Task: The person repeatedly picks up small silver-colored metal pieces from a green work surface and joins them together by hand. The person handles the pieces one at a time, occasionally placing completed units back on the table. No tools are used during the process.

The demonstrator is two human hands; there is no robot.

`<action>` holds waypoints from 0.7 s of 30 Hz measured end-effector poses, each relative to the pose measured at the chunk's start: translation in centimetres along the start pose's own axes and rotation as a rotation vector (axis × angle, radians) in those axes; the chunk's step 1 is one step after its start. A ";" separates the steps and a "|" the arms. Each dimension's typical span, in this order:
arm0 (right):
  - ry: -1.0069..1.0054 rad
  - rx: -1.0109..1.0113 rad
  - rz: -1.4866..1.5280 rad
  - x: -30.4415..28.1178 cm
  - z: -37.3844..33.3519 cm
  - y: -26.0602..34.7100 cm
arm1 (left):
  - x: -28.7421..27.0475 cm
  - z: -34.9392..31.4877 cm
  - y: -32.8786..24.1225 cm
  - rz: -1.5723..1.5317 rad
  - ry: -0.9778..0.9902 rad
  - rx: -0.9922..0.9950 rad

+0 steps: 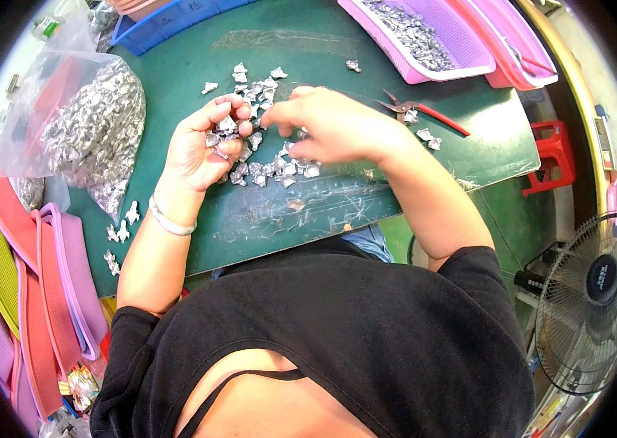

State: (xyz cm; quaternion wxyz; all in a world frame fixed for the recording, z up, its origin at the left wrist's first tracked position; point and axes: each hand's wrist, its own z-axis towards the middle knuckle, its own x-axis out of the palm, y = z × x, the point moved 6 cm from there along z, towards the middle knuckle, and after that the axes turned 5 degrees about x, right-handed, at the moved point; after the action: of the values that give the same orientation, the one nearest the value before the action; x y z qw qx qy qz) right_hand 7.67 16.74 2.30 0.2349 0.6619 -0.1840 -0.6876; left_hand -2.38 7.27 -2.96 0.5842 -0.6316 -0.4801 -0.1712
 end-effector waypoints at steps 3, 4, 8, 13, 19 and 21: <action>0.032 -0.025 -0.040 0.7 0.3 0.8 | 0.0 -0.2 -0.1 0.078 -0.050 0.026; 0.019 -0.029 -0.033 0.8 0.2 0.7 | -0.1 -0.2 -0.1 0.098 -0.048 0.028; -0.055 -0.003 0.045 0.6 0.2 -0.3 | 0.2 -0.4 -0.2 0.195 -0.035 0.011; -0.147 0.025 0.177 -0.3 0.1 -0.8 | 0.6 -0.7 0.1 0.374 -0.058 0.021; -0.100 -0.054 0.056 0.3 0.1 -0.4 | 0.9 -0.9 0.2 0.459 -0.076 0.012; -0.146 -0.046 0.078 -0.1 0.2 -0.4 | 0.9 -0.9 0.3 0.487 -0.076 0.002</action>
State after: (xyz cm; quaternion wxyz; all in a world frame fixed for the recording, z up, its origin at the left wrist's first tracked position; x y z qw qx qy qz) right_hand 7.49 17.09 2.20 0.2627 0.5966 -0.2105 -0.7285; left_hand -1.39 6.88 -2.17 0.5904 -0.7341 -0.3355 -0.0007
